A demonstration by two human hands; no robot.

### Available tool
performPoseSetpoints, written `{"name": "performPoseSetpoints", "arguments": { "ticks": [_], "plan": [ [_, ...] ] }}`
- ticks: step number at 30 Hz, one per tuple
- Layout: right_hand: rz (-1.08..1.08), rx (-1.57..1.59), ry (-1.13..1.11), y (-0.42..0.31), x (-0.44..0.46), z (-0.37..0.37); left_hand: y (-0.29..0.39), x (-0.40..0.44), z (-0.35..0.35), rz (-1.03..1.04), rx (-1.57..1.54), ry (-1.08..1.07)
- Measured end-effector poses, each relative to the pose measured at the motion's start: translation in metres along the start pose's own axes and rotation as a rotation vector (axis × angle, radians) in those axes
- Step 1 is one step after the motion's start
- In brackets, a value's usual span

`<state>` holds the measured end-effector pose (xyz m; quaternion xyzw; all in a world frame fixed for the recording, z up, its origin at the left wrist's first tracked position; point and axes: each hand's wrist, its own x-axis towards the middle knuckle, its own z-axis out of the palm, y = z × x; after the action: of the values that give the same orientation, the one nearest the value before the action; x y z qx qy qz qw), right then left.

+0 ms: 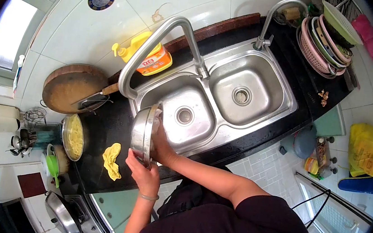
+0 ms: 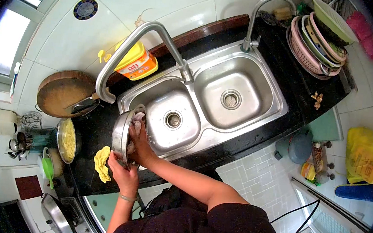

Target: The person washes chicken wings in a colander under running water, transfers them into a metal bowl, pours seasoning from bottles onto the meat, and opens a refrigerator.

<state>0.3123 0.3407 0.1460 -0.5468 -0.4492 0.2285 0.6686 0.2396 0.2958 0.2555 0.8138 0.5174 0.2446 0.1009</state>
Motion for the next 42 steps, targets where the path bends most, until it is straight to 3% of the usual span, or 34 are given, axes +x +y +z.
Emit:
{"name": "performPoseSetpoints", "arguments": {
  "ticks": [18, 21, 24, 27, 30, 33, 42],
  "plan": [
    [-0.031, -0.047, -0.1, 0.014, -0.01, -0.005, 0.02, 0.006, 0.001, 0.001, 0.052, -0.059],
    [0.066, 0.075, -0.157, 0.005, -0.004, -0.013, 0.024, 0.007, 0.001, 0.041, 0.049, -0.06],
    [0.041, -0.147, -0.228, 0.006, -0.002, -0.013, 0.025, 0.008, 0.001, 0.015, 0.062, -0.093],
    [-0.029, -0.138, -0.175, 0.002, -0.001, -0.017, 0.027, 0.009, 0.001, 0.032, 0.078, -0.102],
    [-0.009, -0.137, -0.221, -0.003, 0.0, -0.019, 0.028, 0.01, 0.002, 0.007, 0.068, -0.128],
    [0.177, 0.084, -0.23, 0.001, -0.006, -0.014, 0.028, 0.01, 0.002, 0.018, 0.094, -0.133],
    [0.092, -0.06, -0.259, 0.015, -0.012, -0.012, 0.031, 0.01, 0.005, 0.012, 0.08, -0.16]
  ]
}}
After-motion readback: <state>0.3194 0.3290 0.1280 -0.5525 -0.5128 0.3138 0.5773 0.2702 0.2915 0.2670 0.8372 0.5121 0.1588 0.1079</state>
